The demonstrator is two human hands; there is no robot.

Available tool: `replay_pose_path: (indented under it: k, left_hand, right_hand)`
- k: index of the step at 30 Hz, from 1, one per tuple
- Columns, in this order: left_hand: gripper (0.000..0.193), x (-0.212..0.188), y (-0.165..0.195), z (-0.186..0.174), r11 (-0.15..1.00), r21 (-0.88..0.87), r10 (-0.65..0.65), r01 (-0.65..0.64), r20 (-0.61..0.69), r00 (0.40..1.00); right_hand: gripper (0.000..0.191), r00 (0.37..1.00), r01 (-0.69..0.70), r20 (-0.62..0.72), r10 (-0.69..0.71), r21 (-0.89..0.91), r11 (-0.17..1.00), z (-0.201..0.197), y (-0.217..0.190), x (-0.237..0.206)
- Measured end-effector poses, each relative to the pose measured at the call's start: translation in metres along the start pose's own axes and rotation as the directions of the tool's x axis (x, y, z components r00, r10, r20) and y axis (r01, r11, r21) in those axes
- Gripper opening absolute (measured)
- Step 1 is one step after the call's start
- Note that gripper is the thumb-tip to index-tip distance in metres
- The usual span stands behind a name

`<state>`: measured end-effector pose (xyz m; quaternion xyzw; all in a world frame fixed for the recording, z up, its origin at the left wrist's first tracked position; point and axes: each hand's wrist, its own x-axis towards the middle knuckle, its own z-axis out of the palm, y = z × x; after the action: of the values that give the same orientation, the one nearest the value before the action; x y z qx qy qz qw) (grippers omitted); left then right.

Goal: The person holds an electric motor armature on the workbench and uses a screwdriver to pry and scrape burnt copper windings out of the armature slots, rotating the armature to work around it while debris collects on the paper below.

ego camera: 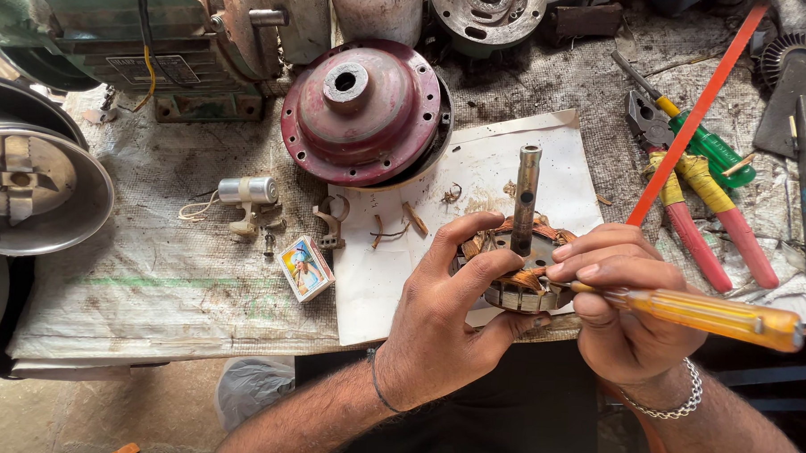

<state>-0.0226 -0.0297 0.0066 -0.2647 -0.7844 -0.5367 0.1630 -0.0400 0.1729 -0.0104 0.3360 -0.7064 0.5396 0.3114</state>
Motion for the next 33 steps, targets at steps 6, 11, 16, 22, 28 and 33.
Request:
replay_pose_path:
  k: [6, 11, 16, 22, 28, 33]
  left_hand:
    - [0.052, 0.000, -0.001, 0.000, 1.000, 0.001, -0.006, 0.006, 0.008, 1.000]
    - [0.052, -0.001, -0.001, 0.000, 1.000, 0.004, 0.018, -0.018, -0.001, 1.000]
    - [0.057, 0.000, -0.001, 0.001, 1.000, 0.001, 0.015, -0.015, 0.015, 1.000]
    - [0.058, -0.001, -0.001, 0.001, 1.000, 0.005, 0.028, -0.028, 0.016, 0.999]
    - [0.058, -0.002, -0.001, 0.001, 0.997, 0.056, 0.058, -0.058, 0.007, 0.998]
    - [0.057, -0.004, 0.001, 0.002, 0.991, 0.103, 0.084, -0.084, 0.004, 0.996]
  right_hand:
    - [0.020, 0.999, 0.021, 0.037, -0.020, -0.028, 0.999, 0.000, -0.002, 0.006]
    - [0.021, 0.987, 0.105, 0.135, -0.085, -0.147, 0.984, -0.003, -0.004, 0.011]
    - [0.019, 0.993, 0.056, 0.110, -0.048, -0.070, 0.996, 0.001, -0.001, 0.007]
    - [0.017, 0.996, 0.041, 0.080, -0.039, -0.019, 0.999, 0.000, -0.001, 0.001]
    - [0.019, 0.995, 0.053, 0.089, -0.048, -0.058, 0.997, 0.001, -0.004, 0.000]
    - [0.021, 0.973, 0.213, 0.125, -0.192, -0.188, 0.959, 0.004, -0.006, 0.003]
